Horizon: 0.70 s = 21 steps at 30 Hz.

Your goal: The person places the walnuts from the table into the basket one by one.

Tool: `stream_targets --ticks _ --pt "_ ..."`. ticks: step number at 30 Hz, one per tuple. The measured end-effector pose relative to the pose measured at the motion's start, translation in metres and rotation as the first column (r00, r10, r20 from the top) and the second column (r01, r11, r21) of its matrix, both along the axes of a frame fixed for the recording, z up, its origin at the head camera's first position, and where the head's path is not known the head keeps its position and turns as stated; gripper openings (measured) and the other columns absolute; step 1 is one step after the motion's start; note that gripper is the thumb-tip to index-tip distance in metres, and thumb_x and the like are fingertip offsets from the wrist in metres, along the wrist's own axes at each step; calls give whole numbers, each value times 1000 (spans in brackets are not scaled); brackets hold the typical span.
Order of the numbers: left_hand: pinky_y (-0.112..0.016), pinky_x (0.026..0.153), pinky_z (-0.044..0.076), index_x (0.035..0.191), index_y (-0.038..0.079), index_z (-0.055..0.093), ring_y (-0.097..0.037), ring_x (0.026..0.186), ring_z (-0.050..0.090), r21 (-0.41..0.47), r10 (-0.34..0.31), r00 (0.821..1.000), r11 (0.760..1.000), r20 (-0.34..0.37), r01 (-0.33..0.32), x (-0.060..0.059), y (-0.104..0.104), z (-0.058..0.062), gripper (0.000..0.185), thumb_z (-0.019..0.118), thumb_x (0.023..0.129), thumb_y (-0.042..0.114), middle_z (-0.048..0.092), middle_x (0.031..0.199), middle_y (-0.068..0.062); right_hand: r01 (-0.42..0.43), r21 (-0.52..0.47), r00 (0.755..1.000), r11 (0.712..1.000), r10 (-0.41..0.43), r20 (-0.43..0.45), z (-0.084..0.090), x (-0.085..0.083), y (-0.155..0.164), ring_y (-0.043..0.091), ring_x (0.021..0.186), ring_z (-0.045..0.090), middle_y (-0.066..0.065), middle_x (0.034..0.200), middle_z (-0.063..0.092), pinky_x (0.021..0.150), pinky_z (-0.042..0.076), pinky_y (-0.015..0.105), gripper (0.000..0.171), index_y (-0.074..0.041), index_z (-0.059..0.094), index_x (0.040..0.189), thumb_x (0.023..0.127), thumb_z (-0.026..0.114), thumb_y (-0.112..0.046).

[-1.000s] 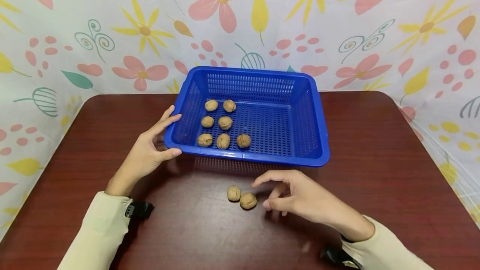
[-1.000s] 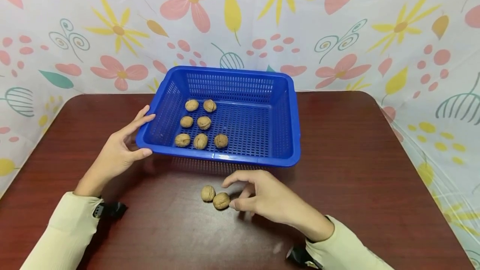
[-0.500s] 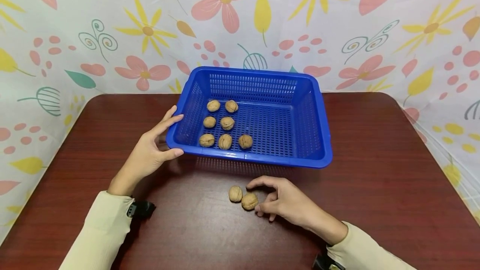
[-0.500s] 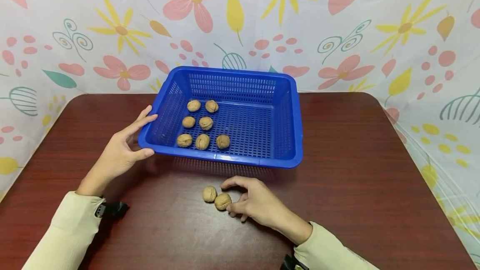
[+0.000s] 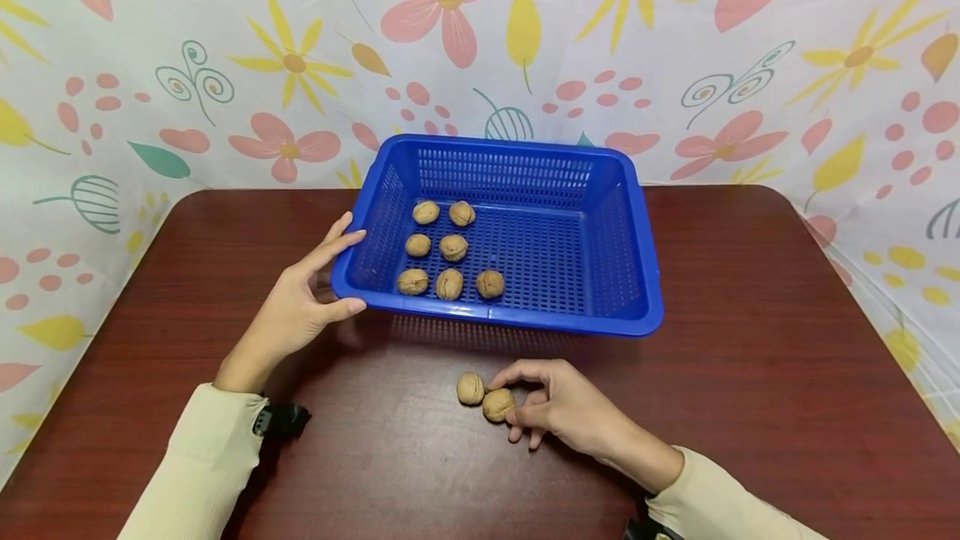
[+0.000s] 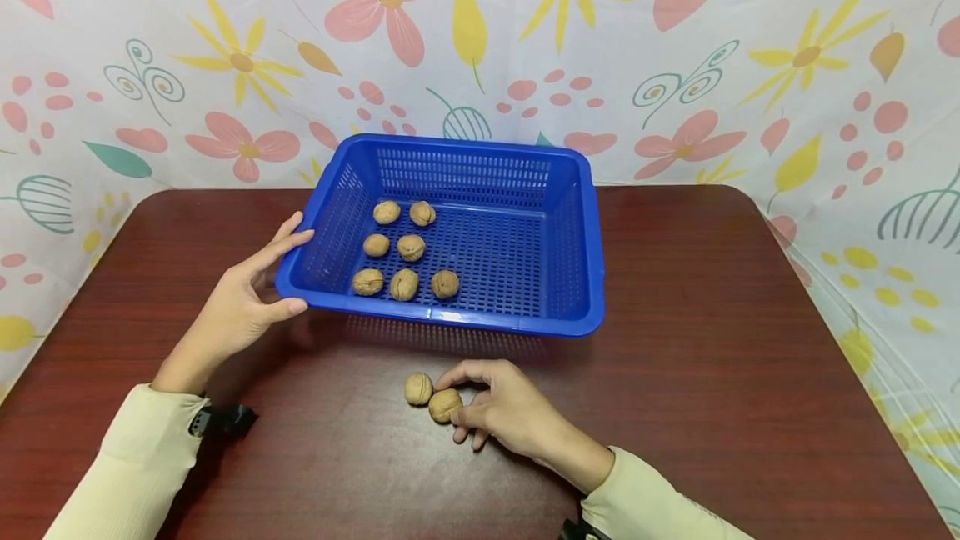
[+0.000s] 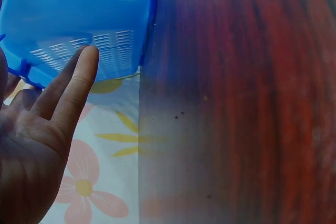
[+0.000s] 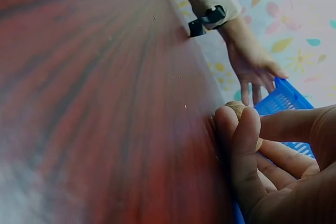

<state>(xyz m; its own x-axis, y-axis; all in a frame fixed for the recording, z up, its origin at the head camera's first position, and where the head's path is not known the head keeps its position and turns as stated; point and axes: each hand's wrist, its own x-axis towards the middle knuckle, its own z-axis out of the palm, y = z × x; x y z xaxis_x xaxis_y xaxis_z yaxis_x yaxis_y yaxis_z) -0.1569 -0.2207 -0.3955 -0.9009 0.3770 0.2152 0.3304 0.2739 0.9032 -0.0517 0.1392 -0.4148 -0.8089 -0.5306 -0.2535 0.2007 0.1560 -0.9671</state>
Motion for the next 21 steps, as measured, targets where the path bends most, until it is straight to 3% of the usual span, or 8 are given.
stream_targets --ticks 6,11,15,21 --pt "-17 92 57 160 10 44 -5 118 64 -8 1 1000 1000 -1 -1 0 0 0 79 79 90 -2 16 177 -1 2 -1 1000 1000 -2 0 1 3 0 13 68 70 24 82 74 54 58 27 39 13 64 126 89 68 5" --pt "-17 92 57 160 11 44 -6 118 64 -12 2 1000 1000 1 -2 1 0 0 79 79 90 -2 16 177 0 -18 -27 1000 999 19 14 10 6 1 15 75 73 27 91 74 65 63 32 37 14 63 127 91 66 5" --pt "-17 92 57 160 11 44 -13 120 65 -21 5 1000 1000 -3 -5 0 0 0 78 79 91 -1 16 177 0 -46 -58 999 997 44 -30 26 5 4 19 82 75 30 97 72 74 65 35 35 15 62 126 92 62 7" --pt "-17 92 57 160 11 44 -9 119 64 -17 0 1000 1000 -4 0 0 -1 -1 78 79 91 -1 16 177 1 -76 -75 990 994 66 -128 62 1 12 19 87 75 27 101 72 80 65 37 33 12 65 125 93 63 8"
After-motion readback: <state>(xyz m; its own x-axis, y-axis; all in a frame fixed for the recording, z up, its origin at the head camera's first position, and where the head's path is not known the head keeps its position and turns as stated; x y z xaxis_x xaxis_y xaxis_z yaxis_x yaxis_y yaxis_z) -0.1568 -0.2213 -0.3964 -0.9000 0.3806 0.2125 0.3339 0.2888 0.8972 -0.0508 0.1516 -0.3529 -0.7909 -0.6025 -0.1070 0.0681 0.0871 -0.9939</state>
